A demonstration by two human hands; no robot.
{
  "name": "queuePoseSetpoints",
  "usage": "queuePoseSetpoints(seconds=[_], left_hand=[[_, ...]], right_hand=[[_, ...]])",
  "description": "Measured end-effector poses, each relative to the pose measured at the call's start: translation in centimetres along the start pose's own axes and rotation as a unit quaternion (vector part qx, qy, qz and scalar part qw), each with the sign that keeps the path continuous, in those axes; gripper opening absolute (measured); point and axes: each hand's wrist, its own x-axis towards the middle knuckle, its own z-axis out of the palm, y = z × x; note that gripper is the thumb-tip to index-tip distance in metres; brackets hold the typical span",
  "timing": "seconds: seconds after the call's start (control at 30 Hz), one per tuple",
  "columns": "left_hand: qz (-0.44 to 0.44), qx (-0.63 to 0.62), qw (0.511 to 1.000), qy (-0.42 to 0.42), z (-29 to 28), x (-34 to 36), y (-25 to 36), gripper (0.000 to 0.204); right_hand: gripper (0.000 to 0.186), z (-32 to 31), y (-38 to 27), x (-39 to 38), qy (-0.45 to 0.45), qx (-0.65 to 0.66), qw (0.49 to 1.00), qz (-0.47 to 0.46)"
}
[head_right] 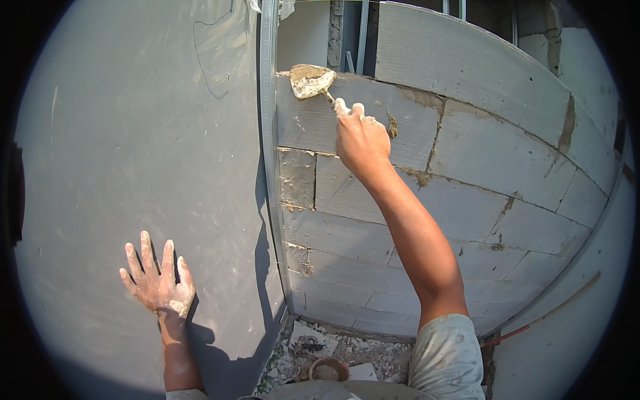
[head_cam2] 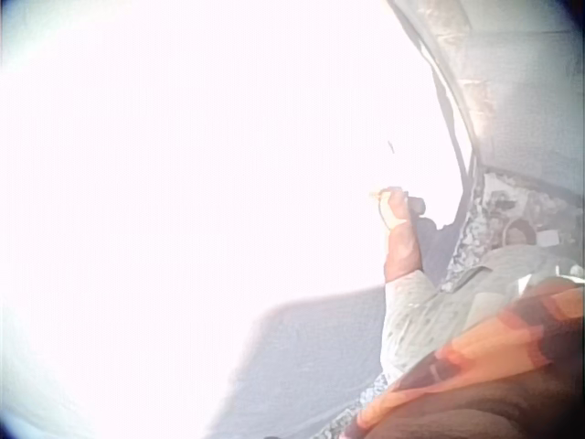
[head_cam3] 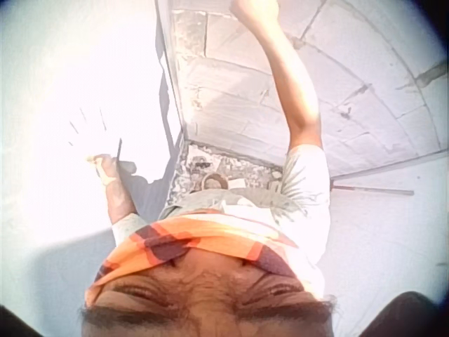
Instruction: Applying mortar to bricks and building a wall segment.
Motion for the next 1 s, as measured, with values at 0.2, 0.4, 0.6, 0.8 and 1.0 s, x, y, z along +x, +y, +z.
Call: queuePoseSetpoints(seconds=[0.2, 0.4, 0.6, 0.8, 1.0], left_hand=[[-0.022, -0.006, 1.0, -0.003, -0.7, 0.4, 0.5, 0.032], [-0.035, -0.009, 0.999, 0.026, -0.2, 0.5, 1.2, 0.03], [0.044, -0.059, 0.987, 0.146, -0.9, 1.1, 1.3, 0.029], [-0.05, 0.006, 0.998, 0.024, -0.4, 0.6, 1.3, 0.028], [-0.023, 0.004, 0.996, 0.081, 0.5, 0.5, 1.0, 0.026]], right_hand=[[0.049, -4.2, 4.5, -6.2, -0.057, -0.052, 0.995, 0.057], [0.051, -0.5, 11.2, -15.8, 0.041, 0.262, 0.958, 0.112], [0.043, -2.2, 17.7, -15.6, -0.032, 0.279, 0.946, 0.158], [0.048, -5.0, 13.8, -11.3, 0.052, 0.195, 0.976, 0.079], [0.063, -3.0, 3.6, -2.2, -0.017, 0.548, 0.811, 0.203]])
